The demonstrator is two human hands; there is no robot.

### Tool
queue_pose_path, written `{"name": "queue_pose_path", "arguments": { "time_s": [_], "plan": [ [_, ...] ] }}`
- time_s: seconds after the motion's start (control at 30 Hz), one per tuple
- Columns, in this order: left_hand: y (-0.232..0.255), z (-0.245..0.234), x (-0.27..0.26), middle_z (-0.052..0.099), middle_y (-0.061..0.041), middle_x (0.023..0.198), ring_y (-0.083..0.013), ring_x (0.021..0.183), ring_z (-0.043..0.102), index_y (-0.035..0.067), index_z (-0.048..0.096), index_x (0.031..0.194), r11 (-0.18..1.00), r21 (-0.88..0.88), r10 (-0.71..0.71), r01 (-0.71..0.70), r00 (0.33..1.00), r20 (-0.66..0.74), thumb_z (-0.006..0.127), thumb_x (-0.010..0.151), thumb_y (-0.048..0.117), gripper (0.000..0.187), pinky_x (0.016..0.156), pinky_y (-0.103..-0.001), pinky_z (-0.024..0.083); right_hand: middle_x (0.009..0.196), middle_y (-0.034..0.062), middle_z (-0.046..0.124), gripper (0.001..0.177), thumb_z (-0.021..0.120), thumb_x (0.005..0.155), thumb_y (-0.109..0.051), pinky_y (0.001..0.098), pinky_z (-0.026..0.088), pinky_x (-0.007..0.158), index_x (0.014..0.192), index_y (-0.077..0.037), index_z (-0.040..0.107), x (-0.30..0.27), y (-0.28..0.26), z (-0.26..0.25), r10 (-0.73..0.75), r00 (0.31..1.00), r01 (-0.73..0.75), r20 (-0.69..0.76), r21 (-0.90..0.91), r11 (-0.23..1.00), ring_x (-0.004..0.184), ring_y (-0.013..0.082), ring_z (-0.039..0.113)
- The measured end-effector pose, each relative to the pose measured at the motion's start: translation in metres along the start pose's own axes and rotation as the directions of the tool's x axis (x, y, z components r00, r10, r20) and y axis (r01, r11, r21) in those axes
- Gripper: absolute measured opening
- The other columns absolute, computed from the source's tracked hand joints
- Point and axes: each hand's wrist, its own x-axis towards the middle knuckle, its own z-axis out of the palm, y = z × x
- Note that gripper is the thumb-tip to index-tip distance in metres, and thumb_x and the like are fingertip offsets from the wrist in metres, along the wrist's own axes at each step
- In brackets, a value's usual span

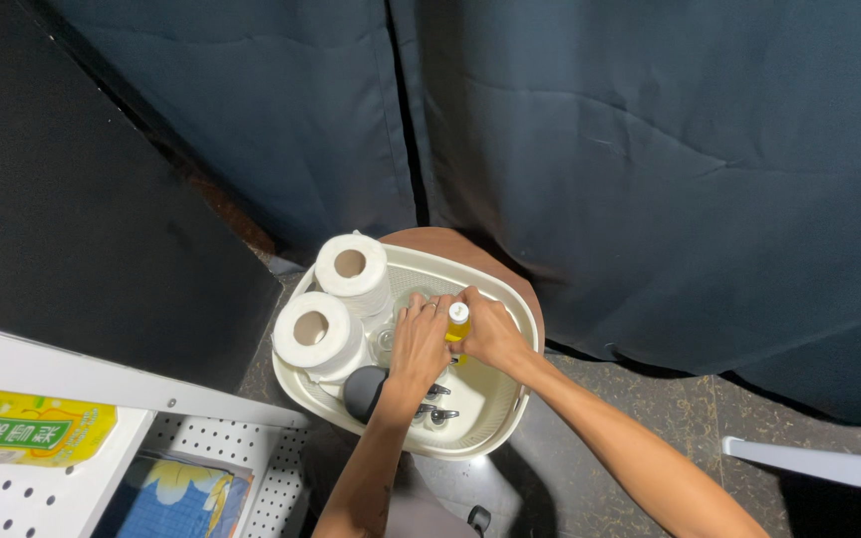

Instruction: The person organizes various items from a white metal shelf into a white plastic basket. They place toilet paper rolls, small jars, bottles, and other containers into the basket one by one.

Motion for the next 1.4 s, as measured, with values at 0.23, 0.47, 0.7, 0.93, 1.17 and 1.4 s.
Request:
{"name": "queue_pose_path", "arguments": {
  "time_s": [0.23,0.47,0.7,0.93,1.17,1.4],
  "plan": [
    [0.005,-0.026,-0.021,0.066,-0.010,0.138,-0.0331,0.132,0.055,0.015,0.056,0.148,1.000,-0.024,-0.002,0.001,0.999,-0.049,0.093,0.082,0.015,0.075,0.103,-0.045,0.052,0.142,0.0203,0.079,0.088,0.105,0.074,-0.025,0.0597,0.057,0.118,0.147,-0.015,0.057,-0.017,-0.019,-0.019,0.020,0.995,-0.014,0.093,-0.057,0.998,0.143,0.0472,0.070],
    [0.002,-0.115,-0.109,0.063,-0.013,0.140,-0.0368,0.129,0.058,0.009,0.063,0.145,0.911,-0.404,-0.079,-0.088,0.922,-0.379,0.081,0.093,0.000,0.056,0.109,-0.047,0.054,0.156,0.0237,0.067,0.072,0.084,0.090,-0.009,0.0671,0.050,0.122,0.157,-0.015,0.060,-0.090,-0.123,-0.049,-0.309,0.940,0.319,-0.144,0.048,0.947,0.151,0.0522,0.058],
    [-0.002,-0.225,-0.233,0.080,-0.014,0.110,-0.0300,0.102,0.071,0.003,0.076,0.109,0.938,-0.333,-0.264,-0.099,0.418,-0.869,0.068,0.106,0.001,0.008,0.071,-0.034,0.061,0.143,0.0117,0.079,0.035,0.069,0.107,-0.004,0.0381,0.062,0.115,0.141,-0.002,0.071,-0.154,-0.253,0.006,-0.802,0.482,0.874,-0.354,0.258,0.411,0.128,0.0275,0.079],
    [-0.086,-0.252,-0.286,0.061,-0.014,0.137,-0.0314,0.115,0.064,0.003,0.065,0.143,0.901,-0.433,-0.428,0.018,0.181,-0.885,0.074,0.109,0.017,0.038,0.086,-0.038,0.062,0.158,0.0404,0.062,0.071,0.069,0.099,0.001,0.0685,0.057,0.116,0.168,0.007,0.051,-0.178,-0.358,0.056,-0.825,0.529,0.778,-0.198,0.502,0.378,0.147,0.0605,0.058],
    [-0.102,-0.287,-0.292,0.040,-0.042,0.172,-0.0580,0.163,0.041,-0.008,0.033,0.173,0.691,-0.706,-0.700,0.158,0.392,-0.597,0.065,0.110,0.012,0.073,0.129,-0.064,0.046,0.169,0.0494,0.043,0.077,0.052,0.110,-0.013,0.0787,0.035,0.128,0.178,0.011,0.023,-0.168,-0.405,0.077,-0.744,0.668,0.627,0.021,0.521,0.579,0.159,0.0681,0.040],
    [-0.124,-0.279,-0.288,0.063,-0.030,0.155,-0.0478,0.151,0.060,-0.004,0.046,0.164,0.688,-0.705,-0.694,0.172,0.440,-0.570,0.068,0.111,0.017,0.062,0.118,-0.064,0.057,0.169,0.0440,0.046,0.068,0.047,0.115,-0.012,0.0763,0.034,0.130,0.175,0.010,0.025,-0.152,-0.402,0.093,-0.735,0.678,0.614,0.006,0.545,0.571,0.161,0.0641,0.040]
  ]
}}
